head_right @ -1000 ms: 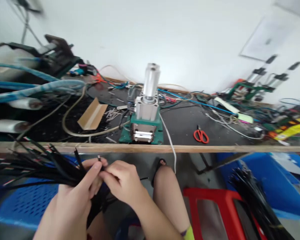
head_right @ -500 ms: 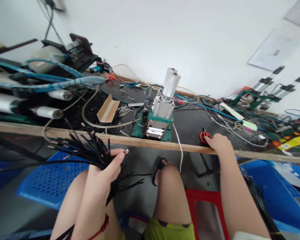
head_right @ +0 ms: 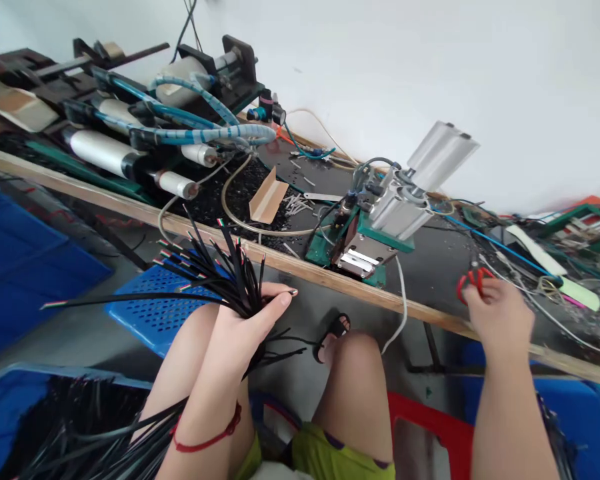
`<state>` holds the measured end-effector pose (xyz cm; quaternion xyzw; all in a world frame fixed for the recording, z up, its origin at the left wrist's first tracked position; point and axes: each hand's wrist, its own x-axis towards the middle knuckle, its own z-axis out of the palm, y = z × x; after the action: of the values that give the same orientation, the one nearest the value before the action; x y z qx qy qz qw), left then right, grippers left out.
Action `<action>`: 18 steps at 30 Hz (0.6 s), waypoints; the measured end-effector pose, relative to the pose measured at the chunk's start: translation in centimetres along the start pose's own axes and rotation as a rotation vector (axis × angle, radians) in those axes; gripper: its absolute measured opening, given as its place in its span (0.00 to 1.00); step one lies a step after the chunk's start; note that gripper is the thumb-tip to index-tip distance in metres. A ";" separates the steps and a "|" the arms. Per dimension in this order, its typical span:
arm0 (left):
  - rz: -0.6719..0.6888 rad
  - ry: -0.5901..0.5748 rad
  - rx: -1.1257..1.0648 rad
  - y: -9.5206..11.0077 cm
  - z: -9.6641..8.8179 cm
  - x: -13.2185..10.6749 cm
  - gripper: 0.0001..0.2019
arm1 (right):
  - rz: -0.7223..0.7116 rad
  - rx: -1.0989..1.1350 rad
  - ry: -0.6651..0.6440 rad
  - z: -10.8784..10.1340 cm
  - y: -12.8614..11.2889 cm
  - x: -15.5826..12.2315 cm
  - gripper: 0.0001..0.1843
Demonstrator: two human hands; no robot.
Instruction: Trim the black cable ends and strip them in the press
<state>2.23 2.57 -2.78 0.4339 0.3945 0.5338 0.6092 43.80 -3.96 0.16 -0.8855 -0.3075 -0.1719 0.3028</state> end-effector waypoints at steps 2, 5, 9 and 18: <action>0.021 -0.009 0.007 0.1 -0.1 0.1 0.02 | 0.056 0.215 0.016 -1.0 -0.5 -4.6 0.04; 0.025 -0.063 0.003 0.2 0.0 0.2 0.05 | 0.118 0.730 -0.177 -2.1 -2.4 -14.3 0.18; 0.001 -0.089 -0.029 0.3 0.3 0.0 0.05 | 0.014 0.962 -0.913 -1.7 -6.9 -24.7 0.38; -0.059 -0.144 -0.080 -0.2 -0.1 -0.2 0.10 | -0.177 1.076 -1.215 -0.9 -12.5 -24.1 0.39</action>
<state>2.12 2.38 -3.00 0.4347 0.3408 0.4985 0.6682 17.47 -7.36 -5.58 -0.5300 -0.5274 0.4863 0.4522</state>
